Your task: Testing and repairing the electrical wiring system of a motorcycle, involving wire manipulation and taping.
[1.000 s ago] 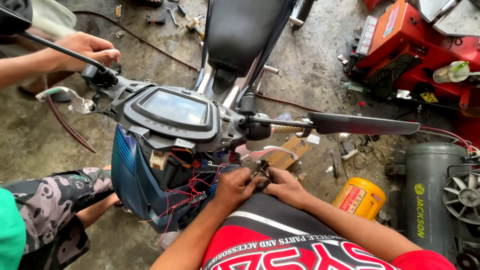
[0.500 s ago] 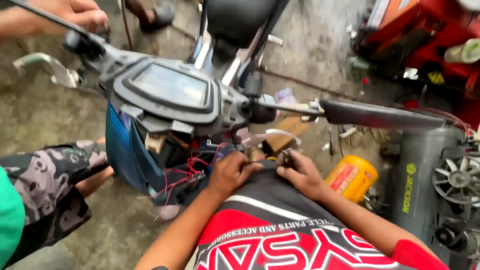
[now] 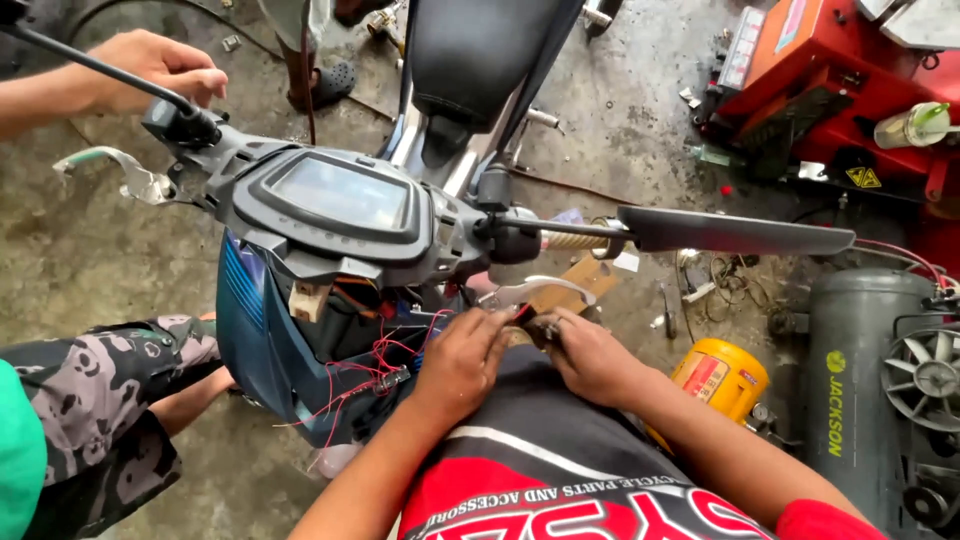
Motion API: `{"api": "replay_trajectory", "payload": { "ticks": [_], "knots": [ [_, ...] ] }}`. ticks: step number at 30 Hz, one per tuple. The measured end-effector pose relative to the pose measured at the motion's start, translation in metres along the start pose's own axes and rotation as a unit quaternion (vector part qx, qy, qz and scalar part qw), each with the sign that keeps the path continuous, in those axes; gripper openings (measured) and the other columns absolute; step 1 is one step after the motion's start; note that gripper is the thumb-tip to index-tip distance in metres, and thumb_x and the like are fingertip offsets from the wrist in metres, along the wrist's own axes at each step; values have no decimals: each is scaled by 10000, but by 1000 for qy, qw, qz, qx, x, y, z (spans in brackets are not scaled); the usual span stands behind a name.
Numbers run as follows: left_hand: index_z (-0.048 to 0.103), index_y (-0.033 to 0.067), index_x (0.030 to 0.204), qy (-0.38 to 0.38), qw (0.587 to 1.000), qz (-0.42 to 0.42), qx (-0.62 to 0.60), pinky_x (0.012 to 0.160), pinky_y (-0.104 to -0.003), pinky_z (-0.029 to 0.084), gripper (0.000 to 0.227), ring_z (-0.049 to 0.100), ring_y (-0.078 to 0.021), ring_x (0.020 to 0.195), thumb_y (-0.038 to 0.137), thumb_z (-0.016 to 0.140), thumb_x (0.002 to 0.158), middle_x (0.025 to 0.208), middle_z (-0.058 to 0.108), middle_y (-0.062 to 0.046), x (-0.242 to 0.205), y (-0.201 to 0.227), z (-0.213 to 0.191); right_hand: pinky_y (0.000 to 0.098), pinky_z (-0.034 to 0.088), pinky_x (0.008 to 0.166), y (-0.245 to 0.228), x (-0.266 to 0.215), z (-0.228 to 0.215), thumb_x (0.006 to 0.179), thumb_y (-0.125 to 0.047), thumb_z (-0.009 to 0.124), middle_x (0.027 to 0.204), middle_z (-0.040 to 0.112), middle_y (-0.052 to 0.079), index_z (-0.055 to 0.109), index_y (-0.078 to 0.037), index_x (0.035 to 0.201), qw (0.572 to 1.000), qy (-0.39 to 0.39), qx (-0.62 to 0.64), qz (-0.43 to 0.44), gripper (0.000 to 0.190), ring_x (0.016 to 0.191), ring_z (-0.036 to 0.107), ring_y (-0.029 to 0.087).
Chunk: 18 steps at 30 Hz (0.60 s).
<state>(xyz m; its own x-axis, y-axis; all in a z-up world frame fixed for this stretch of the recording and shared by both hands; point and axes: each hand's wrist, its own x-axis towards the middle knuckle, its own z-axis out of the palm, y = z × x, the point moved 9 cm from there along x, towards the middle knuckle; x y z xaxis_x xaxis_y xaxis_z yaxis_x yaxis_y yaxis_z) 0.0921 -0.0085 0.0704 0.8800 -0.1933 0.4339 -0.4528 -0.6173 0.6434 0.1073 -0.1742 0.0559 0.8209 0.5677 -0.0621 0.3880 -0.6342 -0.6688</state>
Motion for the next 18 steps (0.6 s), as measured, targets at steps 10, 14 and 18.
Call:
{"api": "replay_trajectory", "payload": {
  "ticks": [10,14,18],
  "knots": [
    [781,188,1084,17,995,-78,-64,714,-363,637,131,791,-265,831,288,723,1024,868,771,-30,1,-3,-1,523,608,673,-5,17,23,1029,-197,592,839,657,180,557,-74,1030,999,23,-30,23,128,837,729,440],
    [767,151,991,31,992,-96,-71,655,-364,630,109,781,-300,777,240,711,1019,772,734,-62,2,-6,-2,532,605,670,-6,19,31,1001,-219,597,818,649,180,536,-66,1004,998,17,-45,46,165,835,727,437],
    [749,165,951,32,994,-87,-65,643,-365,628,100,772,-287,742,250,733,1001,736,707,-51,1,-12,0,513,604,662,-1,16,35,993,-259,602,800,641,138,533,-92,985,994,9,-102,46,181,827,734,405]
  ]
}}
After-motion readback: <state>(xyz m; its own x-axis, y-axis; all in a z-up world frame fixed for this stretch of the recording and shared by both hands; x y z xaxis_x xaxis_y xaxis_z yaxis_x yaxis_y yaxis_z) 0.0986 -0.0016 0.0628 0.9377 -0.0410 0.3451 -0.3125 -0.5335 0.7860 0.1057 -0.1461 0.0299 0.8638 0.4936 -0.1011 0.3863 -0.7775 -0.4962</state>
